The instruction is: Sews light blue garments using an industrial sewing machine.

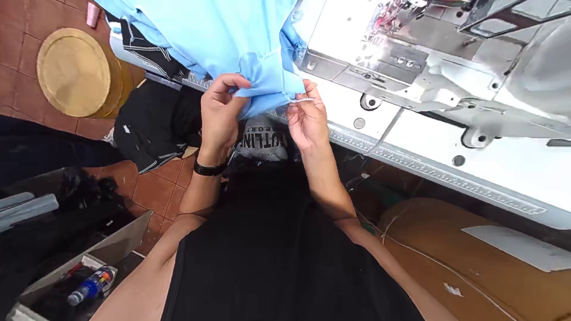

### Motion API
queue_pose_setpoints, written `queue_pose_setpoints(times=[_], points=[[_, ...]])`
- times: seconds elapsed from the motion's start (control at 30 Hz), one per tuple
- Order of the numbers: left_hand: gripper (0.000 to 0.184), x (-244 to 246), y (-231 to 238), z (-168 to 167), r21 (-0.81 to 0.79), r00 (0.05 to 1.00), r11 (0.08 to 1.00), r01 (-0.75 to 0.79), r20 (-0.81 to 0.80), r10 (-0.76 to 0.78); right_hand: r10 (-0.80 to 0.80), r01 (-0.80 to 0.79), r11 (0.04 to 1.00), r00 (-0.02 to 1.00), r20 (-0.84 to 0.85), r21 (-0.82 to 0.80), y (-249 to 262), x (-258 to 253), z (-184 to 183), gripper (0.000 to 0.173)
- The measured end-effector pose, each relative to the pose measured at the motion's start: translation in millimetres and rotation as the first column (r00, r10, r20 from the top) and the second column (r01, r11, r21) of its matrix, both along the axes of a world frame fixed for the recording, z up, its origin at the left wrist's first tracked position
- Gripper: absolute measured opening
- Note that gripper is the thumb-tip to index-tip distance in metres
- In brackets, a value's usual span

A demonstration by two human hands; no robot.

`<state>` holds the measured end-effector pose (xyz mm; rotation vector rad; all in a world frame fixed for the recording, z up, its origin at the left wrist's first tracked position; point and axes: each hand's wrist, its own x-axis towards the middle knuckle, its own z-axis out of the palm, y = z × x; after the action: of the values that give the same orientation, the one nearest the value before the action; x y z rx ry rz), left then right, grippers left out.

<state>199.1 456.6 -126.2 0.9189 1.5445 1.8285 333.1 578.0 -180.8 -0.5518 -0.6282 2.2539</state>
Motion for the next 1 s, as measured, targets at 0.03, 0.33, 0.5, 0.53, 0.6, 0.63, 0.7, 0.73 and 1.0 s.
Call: queue_pose_setpoints(times=[0.03, 0.33, 0.5, 0.53, 0.6, 0.63, 0.7, 0.73, 1.0], points=[[0.019, -2.0, 3.6, -1.2, -0.051, 0.966, 0.998, -0.024, -0.260, 0.010, 0.021, -0.024, 0.998, 0.999, -0.050, -0.058, 1.4, 0.4, -0.6, 0.022], [0.006, -67.0, 60.0, 13.3, -0.198, 0.970, 0.950, 0.243, 0.056, -0.237, 0.014, -0.057, 0.964, 0.986, 0.166, 0.260, 25.2, 5.2, -2.3, 0.021], [0.024, -70.9, 50.1, 5.2, -0.211, 0.935, 0.927, 0.310, -0.108, -0.337, 0.048, -0.126, 0.901, 0.980, 0.193, 0.414, 38.6, 8.0, -10.8, 0.030], [0.027, -62.5, 44.2, 4.9, -0.255, 0.905, 0.935, 0.245, -0.285, -0.315, -0.028, -0.117, 0.858, 0.962, 0.273, 0.499, 35.7, 5.3, -11.0, 0.032], [0.024, -44.3, 41.7, -1.7, -0.252, 0.767, 0.967, 0.028, -0.615, -0.182, -0.280, -0.115, 0.730, 0.849, 0.448, 0.674, 26.2, -4.6, -12.0, 0.024], [0.021, -36.7, 42.7, -5.6, -0.206, 0.684, 0.976, -0.072, -0.722, -0.102, -0.405, -0.121, 0.650, 0.780, 0.477, 0.750, 23.1, -9.3, -13.1, 0.019], [0.019, -27.8, 44.6, -8.2, -0.117, 0.559, 0.972, -0.203, -0.829, 0.017, -0.597, -0.139, 0.463, 0.682, 0.424, 0.875, 22.0, -14.8, -12.6, 0.010], [0.019, -26.0, 44.9, -6.6, -0.086, 0.515, 0.966, -0.243, -0.856, 0.053, -0.654, -0.142, 0.377, 0.659, 0.372, 0.915, 23.3, -15.5, -10.8, 0.006], [0.021, -31.8, 117.2, 64.6, -0.210, 0.364, 0.975, -0.067, -0.915, -0.172, -0.694, -0.060, 0.323, 0.663, 0.280, 0.944, 31.7, -10.6, 18.2, 0.029]])
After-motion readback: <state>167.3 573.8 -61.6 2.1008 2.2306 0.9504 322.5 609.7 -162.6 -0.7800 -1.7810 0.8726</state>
